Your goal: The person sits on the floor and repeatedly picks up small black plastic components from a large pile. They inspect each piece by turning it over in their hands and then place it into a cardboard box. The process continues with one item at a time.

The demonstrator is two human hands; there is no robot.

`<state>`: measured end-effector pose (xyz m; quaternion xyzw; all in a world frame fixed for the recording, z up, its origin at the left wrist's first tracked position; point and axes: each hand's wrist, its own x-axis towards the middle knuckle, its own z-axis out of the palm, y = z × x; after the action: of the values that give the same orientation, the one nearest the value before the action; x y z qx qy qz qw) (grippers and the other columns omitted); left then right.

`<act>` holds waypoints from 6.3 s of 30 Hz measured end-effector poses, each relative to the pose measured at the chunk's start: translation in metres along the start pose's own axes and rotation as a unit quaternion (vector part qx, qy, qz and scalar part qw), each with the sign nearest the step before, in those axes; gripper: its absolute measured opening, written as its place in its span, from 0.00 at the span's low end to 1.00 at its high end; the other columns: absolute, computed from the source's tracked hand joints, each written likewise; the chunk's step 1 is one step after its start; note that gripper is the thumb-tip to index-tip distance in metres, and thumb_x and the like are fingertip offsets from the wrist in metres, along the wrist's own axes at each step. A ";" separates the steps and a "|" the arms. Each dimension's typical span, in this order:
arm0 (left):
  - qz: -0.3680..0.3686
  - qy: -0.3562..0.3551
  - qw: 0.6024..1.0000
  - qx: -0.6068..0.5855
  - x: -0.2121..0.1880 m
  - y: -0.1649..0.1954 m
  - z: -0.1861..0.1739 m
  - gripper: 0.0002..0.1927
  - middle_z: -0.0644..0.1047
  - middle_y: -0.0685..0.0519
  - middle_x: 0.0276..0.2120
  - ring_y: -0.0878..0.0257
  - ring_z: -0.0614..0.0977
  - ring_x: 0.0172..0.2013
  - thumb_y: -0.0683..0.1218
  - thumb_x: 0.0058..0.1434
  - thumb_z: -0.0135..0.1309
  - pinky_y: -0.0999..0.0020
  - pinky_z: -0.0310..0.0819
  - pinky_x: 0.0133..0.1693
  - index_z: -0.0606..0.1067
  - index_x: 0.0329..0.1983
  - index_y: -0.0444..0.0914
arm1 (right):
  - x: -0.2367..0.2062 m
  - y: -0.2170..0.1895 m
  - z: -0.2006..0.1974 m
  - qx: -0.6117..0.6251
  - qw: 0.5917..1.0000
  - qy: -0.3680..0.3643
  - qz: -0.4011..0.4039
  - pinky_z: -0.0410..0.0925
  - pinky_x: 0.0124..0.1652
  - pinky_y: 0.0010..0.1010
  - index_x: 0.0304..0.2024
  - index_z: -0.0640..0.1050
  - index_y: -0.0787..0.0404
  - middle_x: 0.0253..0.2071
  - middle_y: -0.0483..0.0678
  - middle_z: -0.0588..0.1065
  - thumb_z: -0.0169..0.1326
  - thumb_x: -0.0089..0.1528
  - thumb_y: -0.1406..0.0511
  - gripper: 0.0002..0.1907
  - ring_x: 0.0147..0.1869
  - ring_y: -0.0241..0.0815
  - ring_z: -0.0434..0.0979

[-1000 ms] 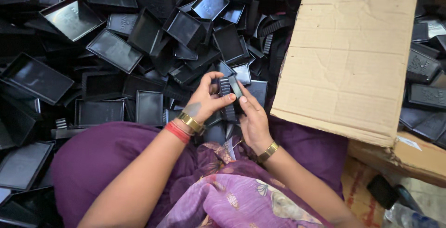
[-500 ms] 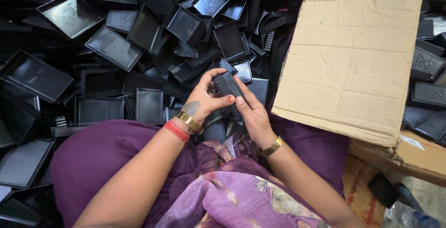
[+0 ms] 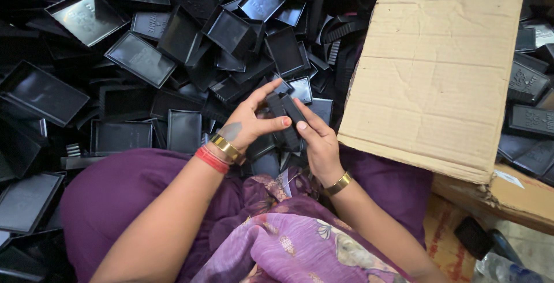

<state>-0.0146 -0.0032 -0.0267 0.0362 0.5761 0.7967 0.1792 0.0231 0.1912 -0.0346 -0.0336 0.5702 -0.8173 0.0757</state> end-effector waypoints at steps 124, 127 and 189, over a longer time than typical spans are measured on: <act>-0.174 0.132 0.970 -0.105 0.014 -0.035 -0.005 0.48 0.80 0.48 0.50 0.58 0.81 0.48 0.41 0.51 0.66 0.60 0.78 0.42 0.58 0.74 0.43 | 0.025 0.031 -0.004 0.066 0.970 0.184 0.145 0.66 0.50 0.32 0.67 0.71 0.59 0.58 0.45 0.75 0.48 0.68 0.63 0.24 0.57 0.36 0.74; -0.202 0.136 0.963 -0.120 0.012 -0.036 -0.004 0.49 0.79 0.49 0.50 0.57 0.82 0.48 0.40 0.49 0.65 0.57 0.78 0.44 0.56 0.73 0.46 | 0.021 0.033 -0.001 0.101 0.983 0.103 0.111 0.67 0.59 0.29 0.67 0.71 0.62 0.61 0.48 0.75 0.49 0.69 0.65 0.23 0.63 0.37 0.74; -0.158 0.172 0.972 0.031 -0.011 -0.023 -0.005 0.43 0.71 0.45 0.63 0.57 0.76 0.55 0.41 0.54 0.61 0.58 0.71 0.50 0.58 0.73 0.47 | 0.000 0.030 0.022 0.024 0.993 0.038 0.110 0.63 0.67 0.31 0.73 0.68 0.58 0.68 0.47 0.72 0.50 0.72 0.51 0.31 0.72 0.40 0.69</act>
<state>0.0001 -0.0054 -0.0482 -0.1868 0.6210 0.7345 0.1999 0.0290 0.1603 -0.0552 0.0625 0.5530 -0.8182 0.1445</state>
